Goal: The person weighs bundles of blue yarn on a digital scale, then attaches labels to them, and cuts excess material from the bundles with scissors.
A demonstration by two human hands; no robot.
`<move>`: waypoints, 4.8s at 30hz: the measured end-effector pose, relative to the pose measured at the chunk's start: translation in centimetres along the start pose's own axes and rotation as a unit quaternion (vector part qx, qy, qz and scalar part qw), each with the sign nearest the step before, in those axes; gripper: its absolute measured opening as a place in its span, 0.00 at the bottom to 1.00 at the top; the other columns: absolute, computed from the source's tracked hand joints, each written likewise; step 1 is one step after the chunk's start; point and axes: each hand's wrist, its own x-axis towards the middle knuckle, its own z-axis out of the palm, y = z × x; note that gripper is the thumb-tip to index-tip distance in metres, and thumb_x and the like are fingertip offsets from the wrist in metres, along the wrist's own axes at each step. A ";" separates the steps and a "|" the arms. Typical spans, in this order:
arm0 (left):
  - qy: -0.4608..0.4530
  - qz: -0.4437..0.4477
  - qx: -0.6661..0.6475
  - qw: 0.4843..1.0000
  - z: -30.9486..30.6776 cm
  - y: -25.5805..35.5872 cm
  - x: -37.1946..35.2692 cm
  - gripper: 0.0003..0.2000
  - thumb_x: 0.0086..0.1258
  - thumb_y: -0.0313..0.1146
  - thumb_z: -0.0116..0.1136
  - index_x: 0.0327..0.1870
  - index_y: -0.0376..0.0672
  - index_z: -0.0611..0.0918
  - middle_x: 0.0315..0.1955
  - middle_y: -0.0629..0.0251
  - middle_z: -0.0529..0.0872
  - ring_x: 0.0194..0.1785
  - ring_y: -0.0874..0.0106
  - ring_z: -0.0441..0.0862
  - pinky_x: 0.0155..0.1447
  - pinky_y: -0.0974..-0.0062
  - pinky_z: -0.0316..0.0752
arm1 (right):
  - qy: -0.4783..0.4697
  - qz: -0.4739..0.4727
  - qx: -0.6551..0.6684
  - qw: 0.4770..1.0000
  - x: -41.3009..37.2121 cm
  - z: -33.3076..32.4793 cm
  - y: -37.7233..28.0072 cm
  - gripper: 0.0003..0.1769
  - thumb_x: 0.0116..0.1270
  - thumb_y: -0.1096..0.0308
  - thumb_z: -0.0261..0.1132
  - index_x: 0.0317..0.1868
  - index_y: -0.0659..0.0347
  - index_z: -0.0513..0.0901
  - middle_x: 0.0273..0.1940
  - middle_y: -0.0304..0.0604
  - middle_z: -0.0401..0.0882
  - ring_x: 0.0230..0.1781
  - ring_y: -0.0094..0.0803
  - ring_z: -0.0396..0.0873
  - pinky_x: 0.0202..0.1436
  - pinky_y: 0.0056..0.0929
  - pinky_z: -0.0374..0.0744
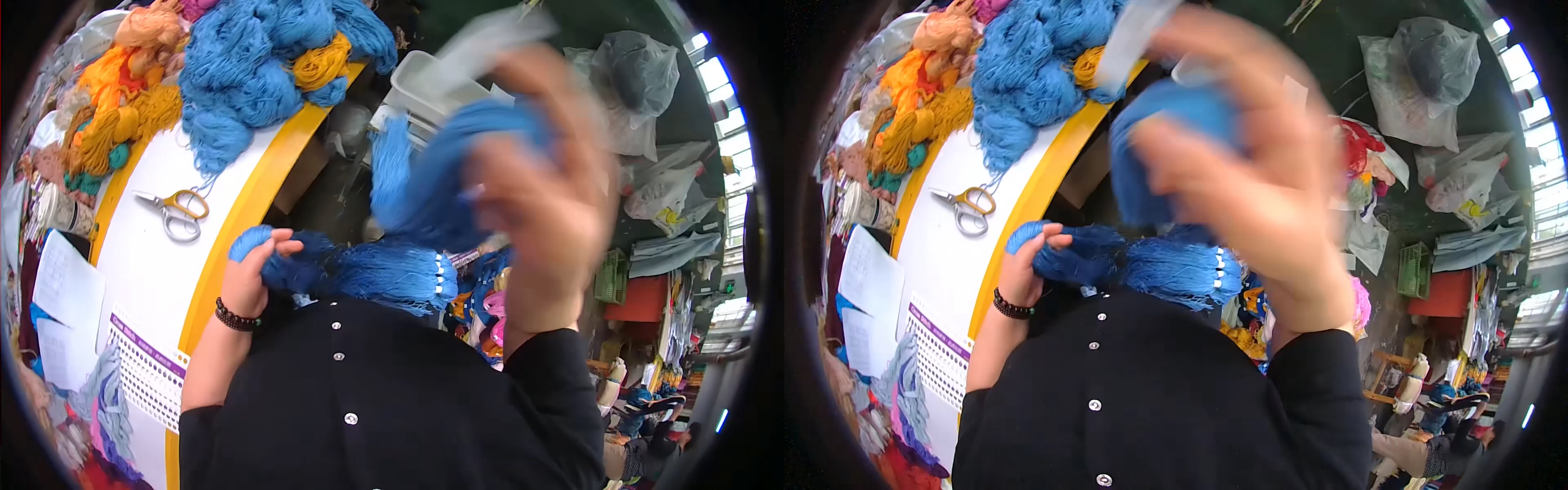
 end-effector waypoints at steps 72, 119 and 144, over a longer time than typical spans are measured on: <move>-0.068 0.029 0.253 0.965 6.8 6.1 -4.7 0.10 0.68 0.37 0.61 0.28 0.43 0.78 0.19 0.76 0.75 0.24 0.84 0.70 0.29 0.85 0.63 | -0.201 0.050 0.139 0.968 -6.7 3.9 12.4 0.09 0.63 0.72 0.65 0.44 0.62 0.80 0.57 0.41 0.71 0.58 0.28 0.69 0.62 0.29 0.66; -0.057 0.018 0.285 0.957 6.4 6.2 -4.7 0.03 0.65 0.27 0.60 0.35 0.39 0.81 0.27 0.70 0.80 0.29 0.81 0.75 0.34 0.82 0.69 | -0.169 -0.412 -0.352 0.823 -6.8 4.6 13.4 0.21 0.48 0.64 0.68 0.45 0.58 0.80 0.25 0.36 0.72 0.21 0.31 0.72 0.21 0.28 0.69; -0.063 -0.125 0.030 0.990 6.7 2.7 -3.8 0.07 0.69 0.34 0.57 0.39 0.41 0.79 0.25 0.68 0.81 0.21 0.84 0.71 0.27 0.86 0.66 | -0.089 -0.003 0.124 0.988 -7.8 6.5 15.6 0.02 0.60 0.76 0.66 0.34 0.64 0.82 0.35 0.42 0.81 0.36 0.32 0.78 0.40 0.26 0.74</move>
